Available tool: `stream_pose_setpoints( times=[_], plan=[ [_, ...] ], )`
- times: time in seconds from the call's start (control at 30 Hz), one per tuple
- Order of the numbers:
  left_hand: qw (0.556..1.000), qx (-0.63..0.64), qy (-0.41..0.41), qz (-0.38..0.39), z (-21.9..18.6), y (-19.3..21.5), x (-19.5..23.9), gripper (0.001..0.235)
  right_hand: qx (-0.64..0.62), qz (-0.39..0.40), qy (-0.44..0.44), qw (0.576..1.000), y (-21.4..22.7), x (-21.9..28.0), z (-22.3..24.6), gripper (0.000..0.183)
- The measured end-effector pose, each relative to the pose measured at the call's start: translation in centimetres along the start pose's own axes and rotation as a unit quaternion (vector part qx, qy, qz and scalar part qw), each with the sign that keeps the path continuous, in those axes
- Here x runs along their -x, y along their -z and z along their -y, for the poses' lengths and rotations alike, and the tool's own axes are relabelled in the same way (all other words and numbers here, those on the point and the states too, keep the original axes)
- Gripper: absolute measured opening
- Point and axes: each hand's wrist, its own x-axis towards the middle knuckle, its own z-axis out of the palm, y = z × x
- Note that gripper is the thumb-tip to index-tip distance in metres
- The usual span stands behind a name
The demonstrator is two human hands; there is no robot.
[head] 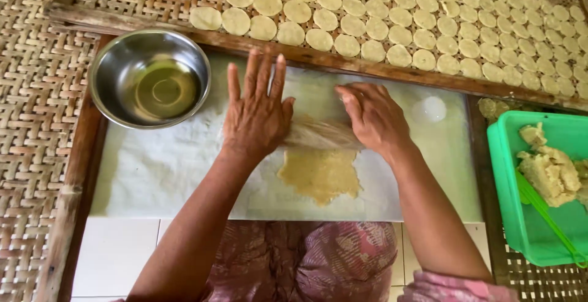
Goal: The person sits on a woven mat and arranges small, flattened dough discs onto a large drying rack. They then take a larger lump of dough, place it on a white cloth, and use a rolling pin to flatten it into a thin sheet.
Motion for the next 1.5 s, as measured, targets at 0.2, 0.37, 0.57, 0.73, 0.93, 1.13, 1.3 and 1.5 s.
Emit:
stream_pose_setpoints(
  times=[0.2, 0.37, 0.57, 0.73, 0.93, 1.13, 1.3, 1.5],
  plan=[
    [0.999, -0.017, 0.011, 0.035, -1.3, 1.1, 1.4, 0.071, -0.027, 0.12, -0.027, 0.992, 0.2, -0.8, -0.3, 0.048],
    [0.997, -0.019, 0.017, 0.074, -2.6, 0.4, 3.5, 0.07, 0.032, 0.094, 0.01, 0.995, 0.3, 1.3, -0.6, 0.052],
    [0.993, 0.004, 0.041, 0.111, -4.0, 1.7, 4.9, 0.07, 0.046, 0.119, -0.038, 0.991, 1.2, 3.5, 0.5, 0.053],
    [0.994, 0.008, 0.03, 0.1, -5.0, 2.5, 6.8, 0.065, 0.037, 0.067, -0.055, 0.996, 1.7, 5.9, 1.5, 0.052],
    [0.999, 0.014, 0.011, 0.048, -6.1, 2.5, 9.9, 0.064, 0.061, 0.034, -0.037, 0.997, 2.6, 8.8, 2.8, 0.05],
    [1.0, 0.009, -0.016, 0.022, -6.9, 3.2, 12.7, 0.065, 0.069, 0.02, -0.053, 0.996, 3.5, 11.6, 4.7, 0.05],
    [0.998, 0.034, -0.026, 0.04, -7.7, 4.6, 15.3, 0.069, 0.071, 0.001, -0.052, 0.996, 2.7, 15.4, 4.9, 0.051],
    [0.997, 0.046, -0.055, 0.034, -7.5, 4.8, 16.9, 0.072, 0.062, -0.033, -0.042, 0.997, 2.0, 18.2, 4.7, 0.055]
  ],
)
